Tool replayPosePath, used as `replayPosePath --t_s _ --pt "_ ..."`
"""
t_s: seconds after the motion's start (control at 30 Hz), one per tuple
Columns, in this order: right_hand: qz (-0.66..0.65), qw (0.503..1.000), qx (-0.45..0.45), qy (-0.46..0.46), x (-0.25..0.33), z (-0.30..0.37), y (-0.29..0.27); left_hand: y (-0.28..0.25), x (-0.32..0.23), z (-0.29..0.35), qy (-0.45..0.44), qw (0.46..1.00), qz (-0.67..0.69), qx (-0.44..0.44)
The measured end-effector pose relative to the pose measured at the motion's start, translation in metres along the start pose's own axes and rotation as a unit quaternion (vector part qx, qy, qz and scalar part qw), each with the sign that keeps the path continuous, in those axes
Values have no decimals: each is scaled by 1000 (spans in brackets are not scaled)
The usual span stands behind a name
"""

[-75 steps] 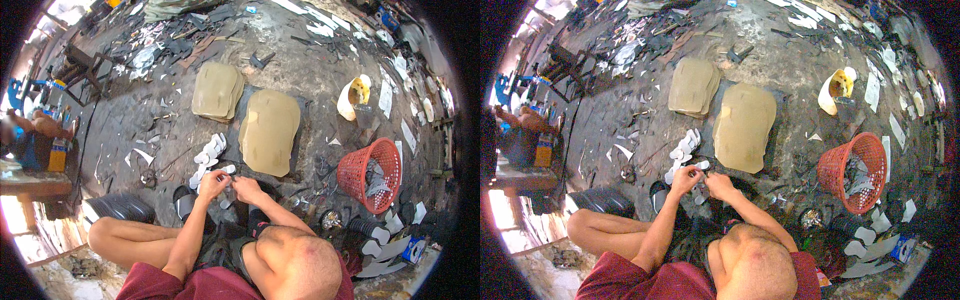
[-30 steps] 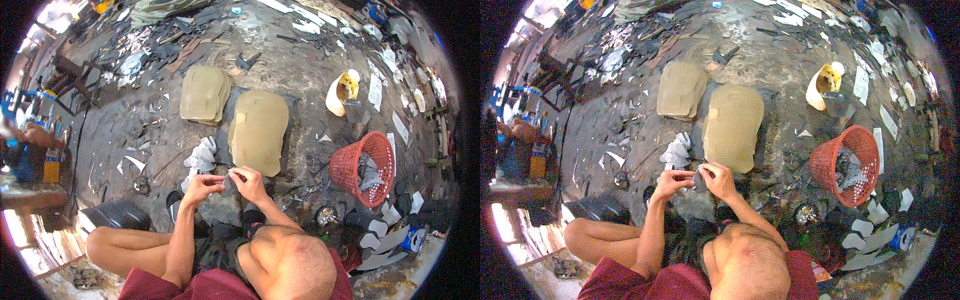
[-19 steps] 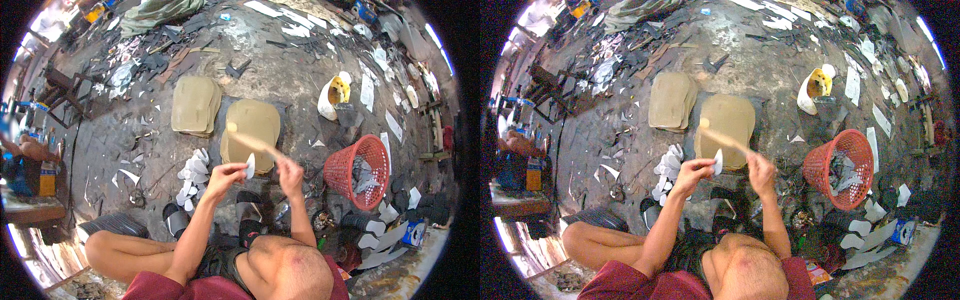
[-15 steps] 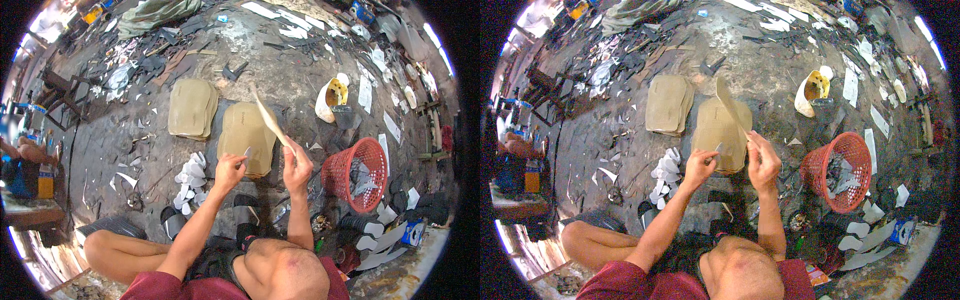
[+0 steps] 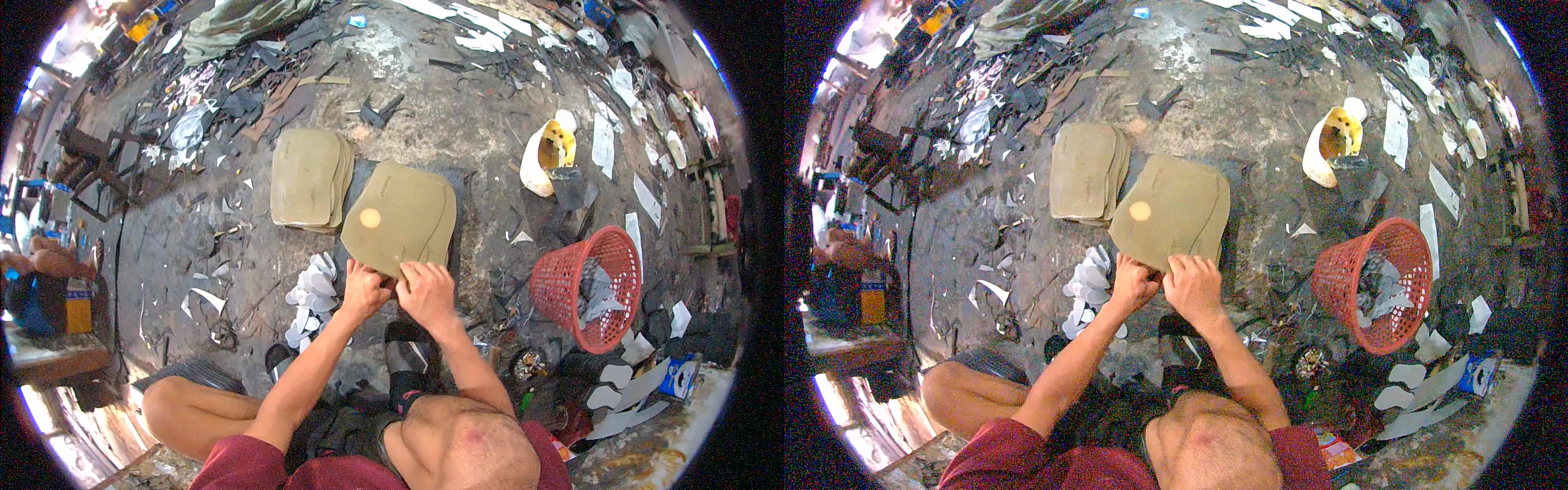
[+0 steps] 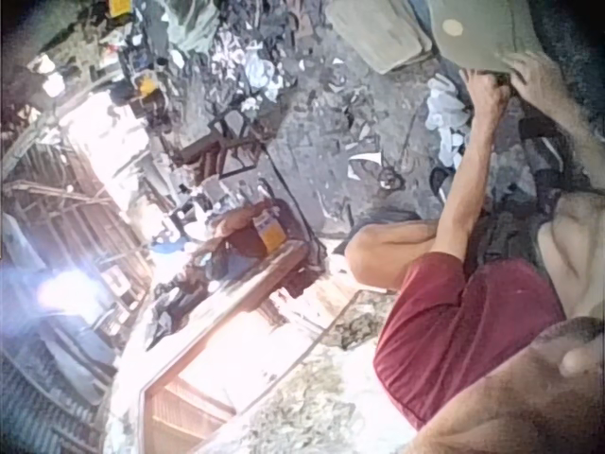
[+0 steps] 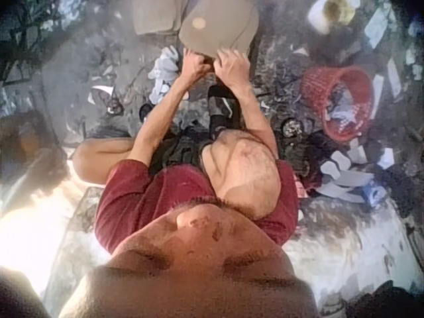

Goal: The person sits on the floor and repeatedly picks up small white insole pieces, places them onto larger tan shoe upper pieces, and stacks the assembled units. The person handles the parts one at a time and builds a growing stack of completed assemblies.

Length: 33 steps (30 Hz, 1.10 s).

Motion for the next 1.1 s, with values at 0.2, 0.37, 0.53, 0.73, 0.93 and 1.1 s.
replayPosePath --t_s 0.2,0.37,0.53,0.73,0.93,1.1 --pt "-54 995 -17 87 -22 -24 -30 -3 -4 -1 -21 1000 2 12" --pt "-49 998 36 28 -6 2 1 -5 -4 2 2 999 -20 -48" --pt "12 990 122 66 -16 -12 23 -14 -11 19 -24 997 -9 -77" --pt "-61 951 251 172 -47 -43 16 -24 -37 32 -52 992 -78 -81" --pt "131 967 218 2 -2 -5 27 -16 -34 42 -59 991 -98 -77" --pt "128 975 184 8 -2 0 23 5 41 44 -390 862 288 -147"
Point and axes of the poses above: each hand's wrist, its own z-axis away from the middle knuckle, its own y-axis out of the palm, x = y × z, the point moved 8 cm from there along -z, towards the middle knuckle, and after that the axes turned 12 degrees about -z, right-handed, at the moved point
